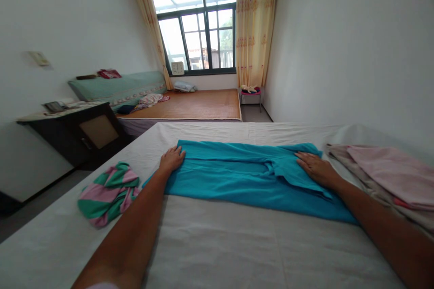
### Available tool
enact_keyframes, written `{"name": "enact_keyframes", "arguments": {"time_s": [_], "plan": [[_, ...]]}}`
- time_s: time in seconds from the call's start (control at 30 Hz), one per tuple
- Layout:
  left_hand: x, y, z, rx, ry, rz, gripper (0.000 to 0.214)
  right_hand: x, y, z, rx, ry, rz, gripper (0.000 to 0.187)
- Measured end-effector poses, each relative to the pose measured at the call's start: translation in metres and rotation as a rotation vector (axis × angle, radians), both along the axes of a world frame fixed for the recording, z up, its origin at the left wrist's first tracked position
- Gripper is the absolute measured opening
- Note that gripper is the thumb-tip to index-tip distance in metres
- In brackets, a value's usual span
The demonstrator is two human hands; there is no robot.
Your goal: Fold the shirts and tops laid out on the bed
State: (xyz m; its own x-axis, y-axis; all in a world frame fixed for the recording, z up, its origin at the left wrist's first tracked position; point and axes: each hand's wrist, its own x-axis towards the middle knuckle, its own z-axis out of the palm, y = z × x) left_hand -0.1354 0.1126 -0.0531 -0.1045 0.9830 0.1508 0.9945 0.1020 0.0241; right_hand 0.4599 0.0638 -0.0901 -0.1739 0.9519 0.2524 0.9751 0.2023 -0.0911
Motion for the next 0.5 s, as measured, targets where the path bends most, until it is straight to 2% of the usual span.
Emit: {"name": "enact_keyframes", "arguments": {"time_s": [0.13, 0.23, 0.33, 0.5], "plan": [[0.000, 0.002, 0.011, 0.158, 0.027, 0.006, 0.053, -0.003, -0.003, -0.001, 0.029, -0.008, -0.002, 0.056], [0.008, 0.011, 0.021, 0.124, 0.035, -0.080, 0.048, -0.007, -0.005, 0.004, 0.044, -0.017, -0.002, 0.053], [0.013, 0.021, 0.020, 0.019, 0.033, -0.115, 0.047, -0.012, 0.002, 0.023, 0.008, -0.064, -0.007, 0.046], [0.016, 0.021, 0.000, -0.002, 0.024, -0.087, 0.054, -0.027, 0.032, 0.066, 0.030, -0.087, -0.021, 0.039]]}}
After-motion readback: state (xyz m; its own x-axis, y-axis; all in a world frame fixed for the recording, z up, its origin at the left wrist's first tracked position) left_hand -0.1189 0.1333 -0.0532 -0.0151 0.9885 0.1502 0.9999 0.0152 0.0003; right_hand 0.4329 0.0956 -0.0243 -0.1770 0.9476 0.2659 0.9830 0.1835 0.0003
